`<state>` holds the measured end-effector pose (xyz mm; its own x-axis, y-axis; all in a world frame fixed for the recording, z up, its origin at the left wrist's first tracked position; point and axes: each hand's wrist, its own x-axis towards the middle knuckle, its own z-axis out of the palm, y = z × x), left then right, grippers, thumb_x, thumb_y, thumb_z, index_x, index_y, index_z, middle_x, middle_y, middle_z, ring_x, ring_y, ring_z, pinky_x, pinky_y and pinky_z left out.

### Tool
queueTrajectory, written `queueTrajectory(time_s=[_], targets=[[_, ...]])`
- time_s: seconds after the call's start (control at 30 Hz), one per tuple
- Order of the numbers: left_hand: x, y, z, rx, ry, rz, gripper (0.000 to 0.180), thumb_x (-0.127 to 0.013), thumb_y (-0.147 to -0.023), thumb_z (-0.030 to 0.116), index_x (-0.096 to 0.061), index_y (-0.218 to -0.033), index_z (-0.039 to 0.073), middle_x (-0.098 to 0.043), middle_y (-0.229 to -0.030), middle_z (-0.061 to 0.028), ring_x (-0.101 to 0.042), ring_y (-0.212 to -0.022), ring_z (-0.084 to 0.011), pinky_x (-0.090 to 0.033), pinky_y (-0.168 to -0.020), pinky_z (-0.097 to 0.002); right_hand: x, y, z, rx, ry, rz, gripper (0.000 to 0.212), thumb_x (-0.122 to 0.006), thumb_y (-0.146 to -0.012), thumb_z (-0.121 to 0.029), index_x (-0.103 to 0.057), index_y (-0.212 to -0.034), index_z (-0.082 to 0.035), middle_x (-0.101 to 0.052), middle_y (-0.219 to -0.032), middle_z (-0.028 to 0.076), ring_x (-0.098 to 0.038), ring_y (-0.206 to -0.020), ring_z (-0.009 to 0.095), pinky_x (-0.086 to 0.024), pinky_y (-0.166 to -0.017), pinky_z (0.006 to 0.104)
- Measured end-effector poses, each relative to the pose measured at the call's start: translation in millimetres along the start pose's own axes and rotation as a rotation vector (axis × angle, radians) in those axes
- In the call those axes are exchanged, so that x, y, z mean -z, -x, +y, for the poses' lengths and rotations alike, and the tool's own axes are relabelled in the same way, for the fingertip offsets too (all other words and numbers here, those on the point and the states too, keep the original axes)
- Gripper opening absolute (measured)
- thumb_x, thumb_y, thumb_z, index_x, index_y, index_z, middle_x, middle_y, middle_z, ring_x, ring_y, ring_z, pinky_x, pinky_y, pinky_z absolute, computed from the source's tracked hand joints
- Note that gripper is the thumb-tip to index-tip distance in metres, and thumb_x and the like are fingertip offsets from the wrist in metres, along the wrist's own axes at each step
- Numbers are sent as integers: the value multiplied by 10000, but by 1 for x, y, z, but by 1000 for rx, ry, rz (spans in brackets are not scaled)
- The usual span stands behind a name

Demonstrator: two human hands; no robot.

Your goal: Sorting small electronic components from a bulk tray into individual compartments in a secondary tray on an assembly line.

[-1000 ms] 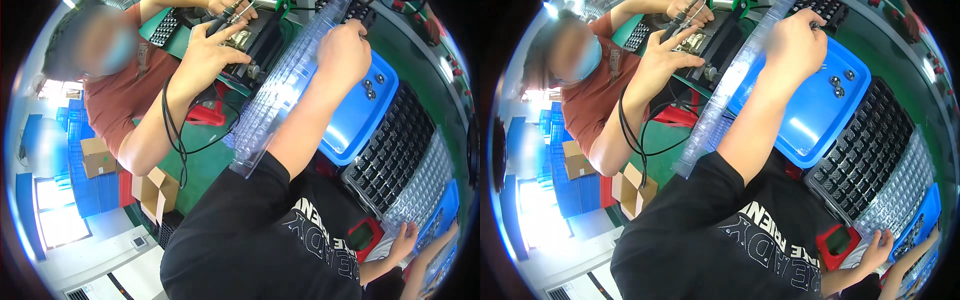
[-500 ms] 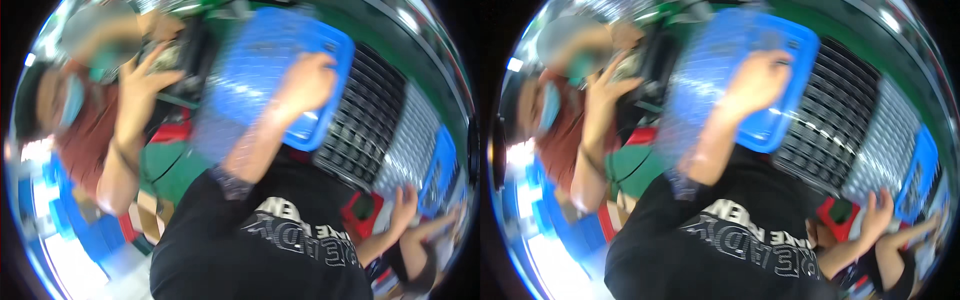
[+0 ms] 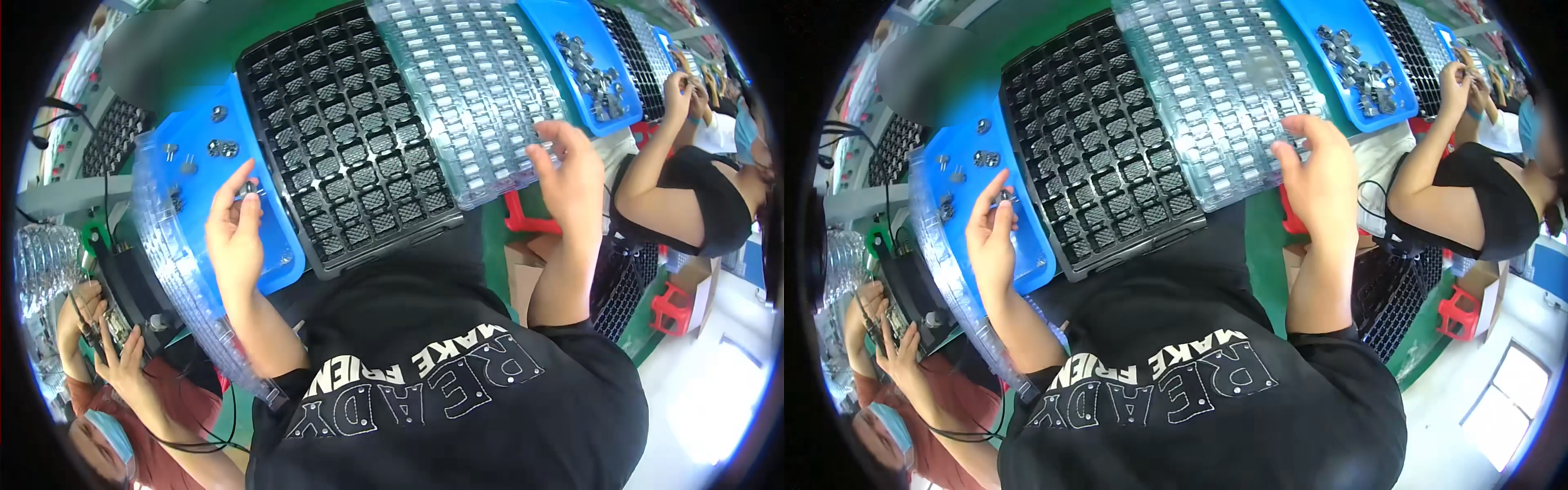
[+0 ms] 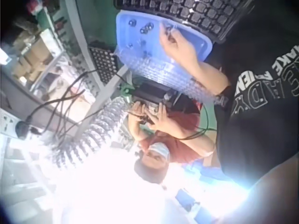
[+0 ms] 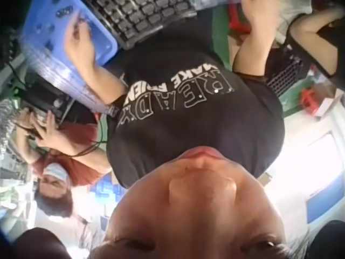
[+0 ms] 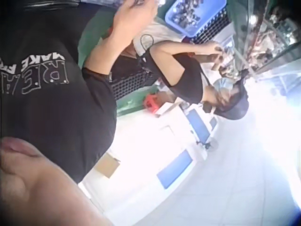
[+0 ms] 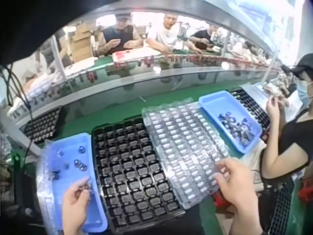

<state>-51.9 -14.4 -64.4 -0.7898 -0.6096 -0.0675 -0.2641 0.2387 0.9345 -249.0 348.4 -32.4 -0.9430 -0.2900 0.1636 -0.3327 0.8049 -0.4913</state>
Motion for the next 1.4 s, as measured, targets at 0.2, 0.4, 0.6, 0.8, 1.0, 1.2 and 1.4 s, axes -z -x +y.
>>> queueTrajectory(time_s=[0.2,0.4,0.6,0.8,1.0,1.2,1.4], targets=[[-6,-4,12,-39,200,3,337,-637,-964,18,-645,-1300,34,-681,-1088,-41,-594,-895,-70,-495,-803,-232,-22,-63,82,-125,154,17,361,-748,-905,-347,-688,-1084,-39,-721,-926,95,-656,-821,183,-521,-780,346],[10,4,15,14,722,-175,357,-667,-968,75,-604,-1312,2,-672,-1209,-115,-658,-923,-134,-558,-852,-289,-25,-83,95,15,-55,-135,237,-709,-941,-223,-681,-1069,-26,-699,-908,49,-624,-859,142,-487,-823,289],[21,5,26,41,969,-313,383,-655,-977,85,-579,-1342,-3,-646,-1254,-139,-680,-966,-173,-570,-884,-321,-13,-68,81,122,-1,-167,173,-645,-953,-85,-695,-1116,-54,-665,-1014,37,-589,-794,128,-478,-742,277],[23,7,42,-15,900,-347,389,-674,-962,80,-587,-1328,-18,-651,-1255,-140,-690,-983,-187,-576,-881,-327,-19,-63,39,42,-15,-17,167,-639,-962,-21,-682,-1123,-36,-699,-999,72,-631,-797,120,-510,-738,269],[17,14,55,-30,806,-321,412,-695,-942,36,-579,-1329,-46,-655,-1253,-138,-691,-989,-183,-583,-875,-328,-49,7,-142,213,-1132,-159,196,-659,-934,69,-688,-1125,32,-720,-1053,125,-692,-846,142,-572,-773,262],[3,22,64,-124,864,-265,440,-725,-947,117,-578,-1319,-67,-689,-1155,-131,-690,-955,-179,-569,-866,-306,-69,18,-204,387,-1324,-334,237,-730,-870,83,-703,-1103,44,-716,-1043,133,-711,-896,168,-594,-778,276],[10,26,66,-197,877,-271,391,-690,-954,40,-581,-1313,-72,-691,-1169,-137,-681,-1058,-185,-561,-939,-315,-68,10,-206,754,-955,-187,274,-785,-820,58,-711,-1084,47,-659,-1052,135,-648,-884,169,-543,-765,273]])
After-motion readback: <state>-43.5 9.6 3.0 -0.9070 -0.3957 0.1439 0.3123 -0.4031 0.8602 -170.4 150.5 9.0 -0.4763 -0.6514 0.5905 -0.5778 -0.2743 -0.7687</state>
